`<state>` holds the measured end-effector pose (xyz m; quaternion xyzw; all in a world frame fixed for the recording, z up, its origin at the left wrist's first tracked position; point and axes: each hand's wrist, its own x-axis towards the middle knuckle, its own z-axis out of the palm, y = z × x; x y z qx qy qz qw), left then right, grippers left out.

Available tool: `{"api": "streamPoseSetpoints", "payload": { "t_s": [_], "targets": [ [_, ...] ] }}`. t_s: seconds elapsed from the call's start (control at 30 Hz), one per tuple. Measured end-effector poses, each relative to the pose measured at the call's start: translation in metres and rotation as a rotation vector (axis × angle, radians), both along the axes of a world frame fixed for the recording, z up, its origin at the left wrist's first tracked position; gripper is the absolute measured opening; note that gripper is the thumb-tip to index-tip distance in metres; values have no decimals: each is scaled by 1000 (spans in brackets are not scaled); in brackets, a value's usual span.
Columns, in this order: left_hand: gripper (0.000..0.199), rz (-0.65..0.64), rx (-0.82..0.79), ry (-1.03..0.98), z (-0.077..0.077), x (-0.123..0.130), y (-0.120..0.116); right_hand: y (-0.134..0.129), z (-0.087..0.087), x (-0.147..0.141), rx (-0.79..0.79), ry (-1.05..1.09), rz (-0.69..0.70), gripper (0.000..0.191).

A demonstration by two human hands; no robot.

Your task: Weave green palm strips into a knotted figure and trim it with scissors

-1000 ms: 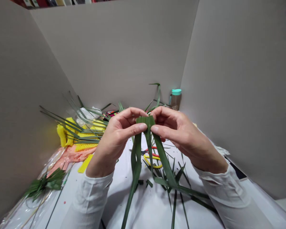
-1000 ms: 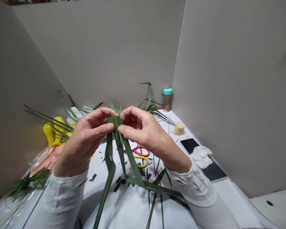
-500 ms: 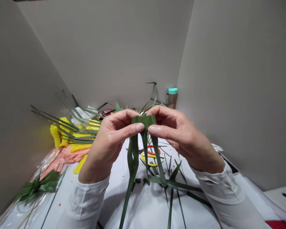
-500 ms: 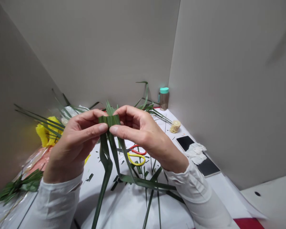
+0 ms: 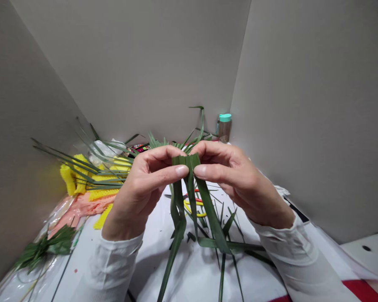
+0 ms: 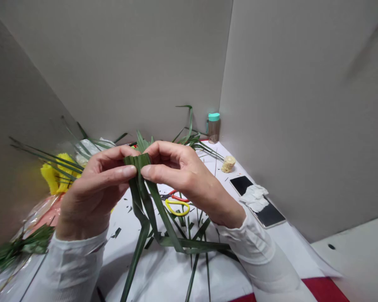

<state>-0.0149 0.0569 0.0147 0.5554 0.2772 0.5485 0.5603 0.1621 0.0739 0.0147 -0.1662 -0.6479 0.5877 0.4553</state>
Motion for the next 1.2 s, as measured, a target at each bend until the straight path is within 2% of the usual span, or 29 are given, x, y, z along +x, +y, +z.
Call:
{"api": "streamPoseSetpoints", "payload": {
  "t_s": [0.2,0.47,0.63,0.97,1.2],
  "targets": [
    [7,-38,-17,-75,0,2,0,-1,-1,1,-33,35,62,5],
    [7,1,-11,-74,1,2,-1,-3,-2,-3,37,51,-24,11],
    [7,-18,-33,-94,2,3,-1,-3,-2,-4,69,60,-19,12],
    [6,-38,-75,-113,3,4,0,-3,-2,-4,19,60,20,14],
    [8,8,-63,-104,1,4,1,-1,-3,-5,35,68,-6,11]
  ]
}}
